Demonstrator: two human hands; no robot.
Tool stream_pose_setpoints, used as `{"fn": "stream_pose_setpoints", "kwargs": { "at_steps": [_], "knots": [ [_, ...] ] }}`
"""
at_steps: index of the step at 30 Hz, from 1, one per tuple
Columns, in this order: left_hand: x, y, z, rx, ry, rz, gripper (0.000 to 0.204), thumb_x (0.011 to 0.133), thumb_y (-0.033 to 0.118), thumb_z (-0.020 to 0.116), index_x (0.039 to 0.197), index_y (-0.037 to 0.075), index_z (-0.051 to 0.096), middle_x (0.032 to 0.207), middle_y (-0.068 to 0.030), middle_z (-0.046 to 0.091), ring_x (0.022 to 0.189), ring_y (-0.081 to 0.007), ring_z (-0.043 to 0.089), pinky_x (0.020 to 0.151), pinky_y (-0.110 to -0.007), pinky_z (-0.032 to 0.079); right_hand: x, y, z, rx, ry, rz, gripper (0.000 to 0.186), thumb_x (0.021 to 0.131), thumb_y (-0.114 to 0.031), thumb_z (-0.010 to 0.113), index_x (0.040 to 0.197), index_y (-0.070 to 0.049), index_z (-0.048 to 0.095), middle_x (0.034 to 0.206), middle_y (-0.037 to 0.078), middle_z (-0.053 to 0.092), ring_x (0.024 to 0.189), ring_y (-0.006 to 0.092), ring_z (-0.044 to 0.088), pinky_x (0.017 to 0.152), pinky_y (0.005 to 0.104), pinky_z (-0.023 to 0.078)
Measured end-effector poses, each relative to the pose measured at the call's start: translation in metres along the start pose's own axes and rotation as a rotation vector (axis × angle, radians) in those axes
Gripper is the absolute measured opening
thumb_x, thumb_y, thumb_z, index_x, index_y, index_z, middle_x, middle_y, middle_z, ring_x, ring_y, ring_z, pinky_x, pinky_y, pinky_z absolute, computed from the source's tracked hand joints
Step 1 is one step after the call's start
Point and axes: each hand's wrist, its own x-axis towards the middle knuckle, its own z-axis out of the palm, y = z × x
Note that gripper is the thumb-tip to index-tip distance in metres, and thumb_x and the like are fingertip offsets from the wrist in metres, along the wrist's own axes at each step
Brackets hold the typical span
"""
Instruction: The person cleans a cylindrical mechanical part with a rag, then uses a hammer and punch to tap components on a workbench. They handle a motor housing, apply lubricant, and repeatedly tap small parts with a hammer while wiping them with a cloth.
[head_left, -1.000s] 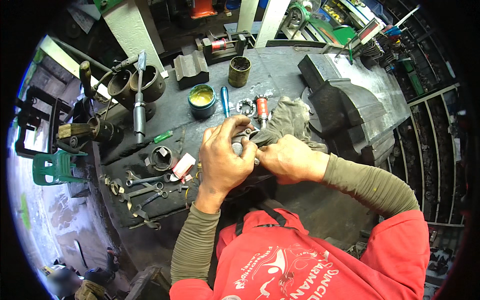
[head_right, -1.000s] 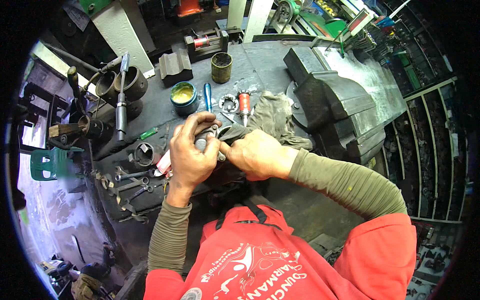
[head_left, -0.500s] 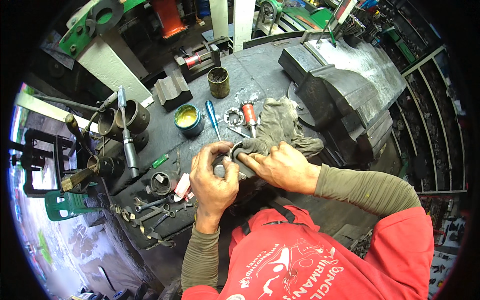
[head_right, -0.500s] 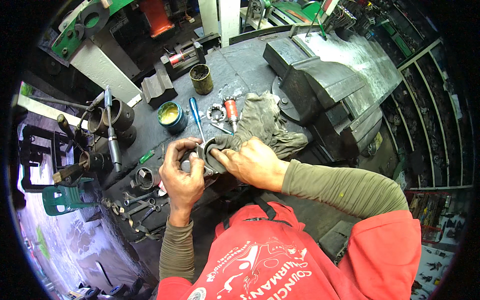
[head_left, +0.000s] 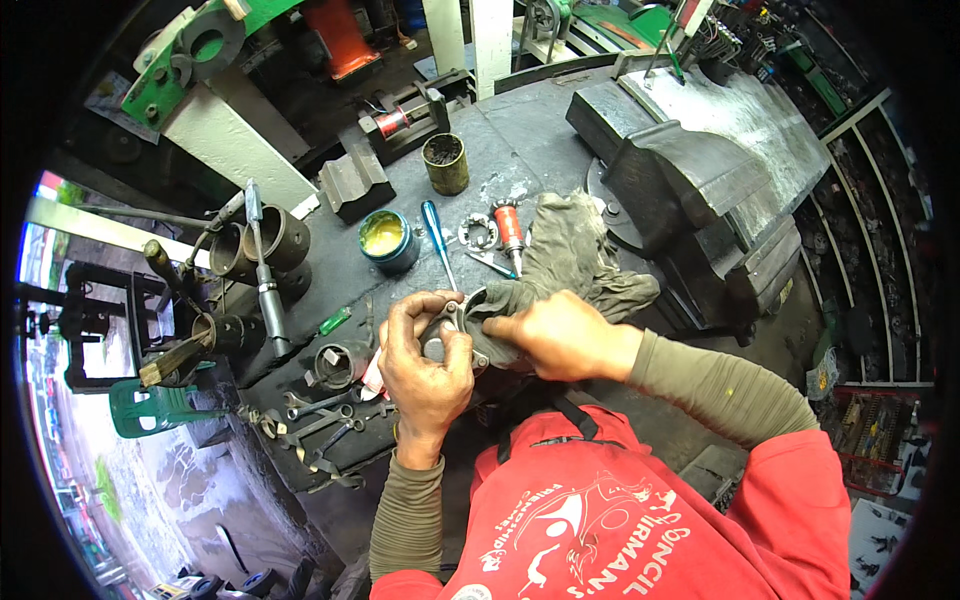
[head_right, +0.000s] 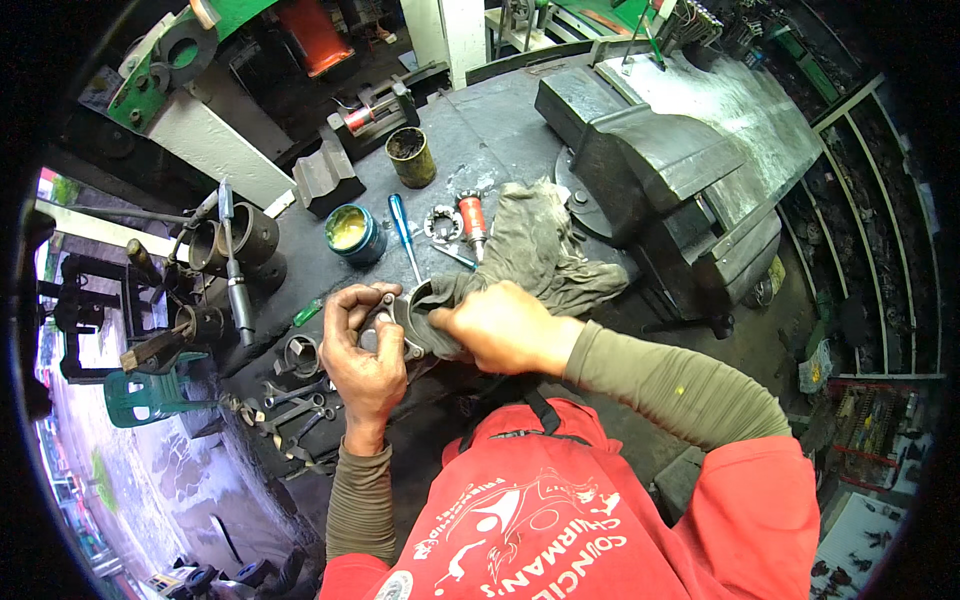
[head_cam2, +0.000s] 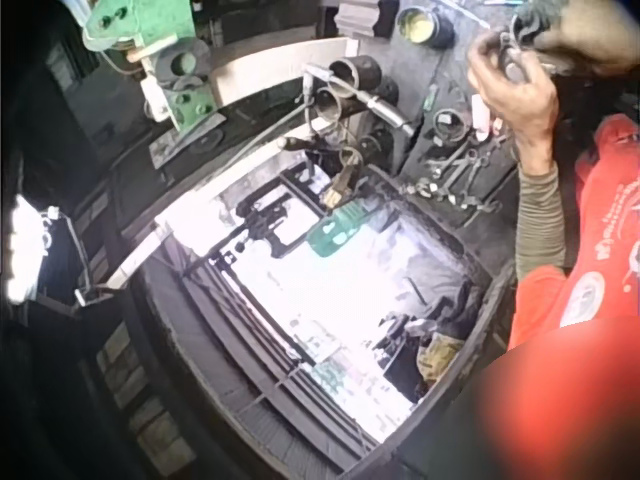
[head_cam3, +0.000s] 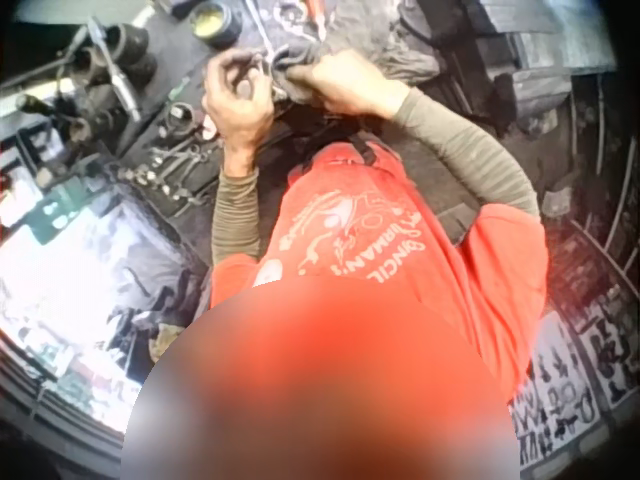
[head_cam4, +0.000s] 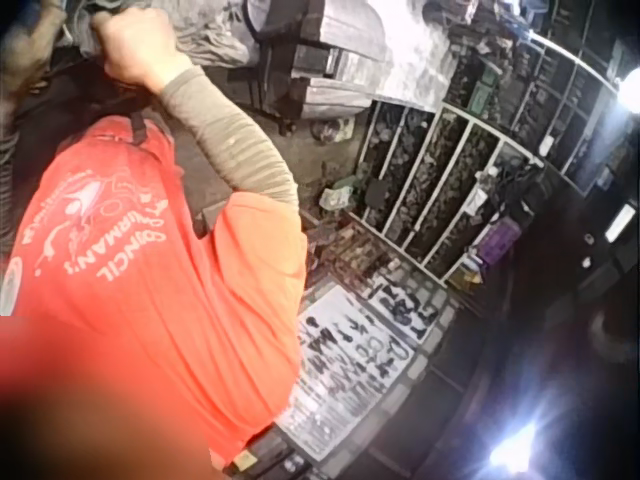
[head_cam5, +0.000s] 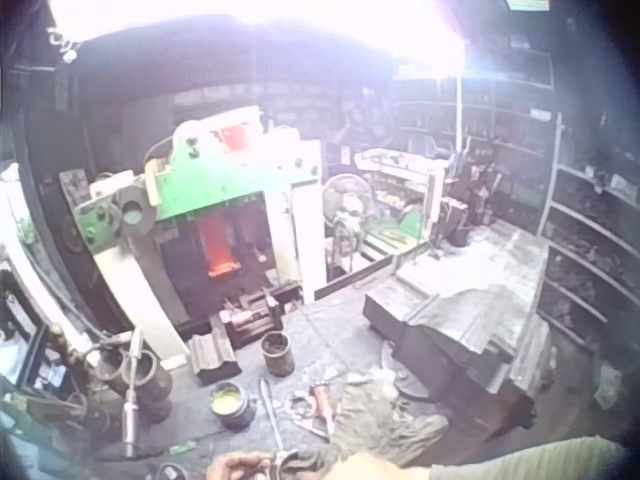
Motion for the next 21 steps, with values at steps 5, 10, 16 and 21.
{"fn": "stream_pose_setpoints", "kwargs": {
  "at_steps": [5,10,16,21],
  "knots": [
    [0.0,-0.002,0.0,0.07,-0.021,0.013,0.028,0.082,-0.007,0.061,0.109,-0.001,0.061,0.109,-0.0129,0.074,0.101,-0.0228,0.073,0.092,-0.032,0.056,-0.024,0.031,-0.007,0.832,0.269,0.038,0.039,0.075,0.006,0.065,0.11,-0.002,0.079,0.102,0.015,0.079,0.095,0.0229,0.075,0.087,0.0346,0.058],
    [0.0,0.0,0.0,0.064,-0.015,-0.008,0.027,0.084,-0.006,0.061,0.111,-0.003,0.06,0.112,-0.015,0.073,0.102,-0.0229,0.073,0.094,-0.034,0.056,-0.05,0.045,-0.036,1.592,0.873,0.305,0.032,0.084,0.005,0.064,0.113,0.0,0.074,0.107,0.009,0.077,0.091,0.0162,0.072,0.081,0.0292,0.059],
    [0.0,0.006,0.002,0.025,0.02,-0.004,0.029,0.087,-0.005,0.059,0.116,-0.004,0.058,0.113,-0.0163,0.071,0.107,-0.0233,0.07,0.097,-0.035,0.054,-0.012,0.01,-0.018,0.146,-0.043,-0.135,0.058,0.083,-0.01,0.068,0.14,-0.009,0.059,0.11,0.013,0.074,0.086,0.0326,0.075,0.069,0.0478,0.058],
    [-0.001,0.009,0.001,0.078,0.003,0.009,0.03,0.089,-0.006,0.057,0.119,-0.004,0.057,0.114,-0.015,0.071,0.109,-0.0198,0.068,0.097,-0.032,0.052,-0.001,0.018,-0.019,-0.029,-0.084,-0.224,0.061,0.081,-0.022,0.075,0.139,-0.014,0.059,0.092,0.011,0.076,0.086,0.0349,0.075,0.071,0.0478,0.057]
  ]
}}
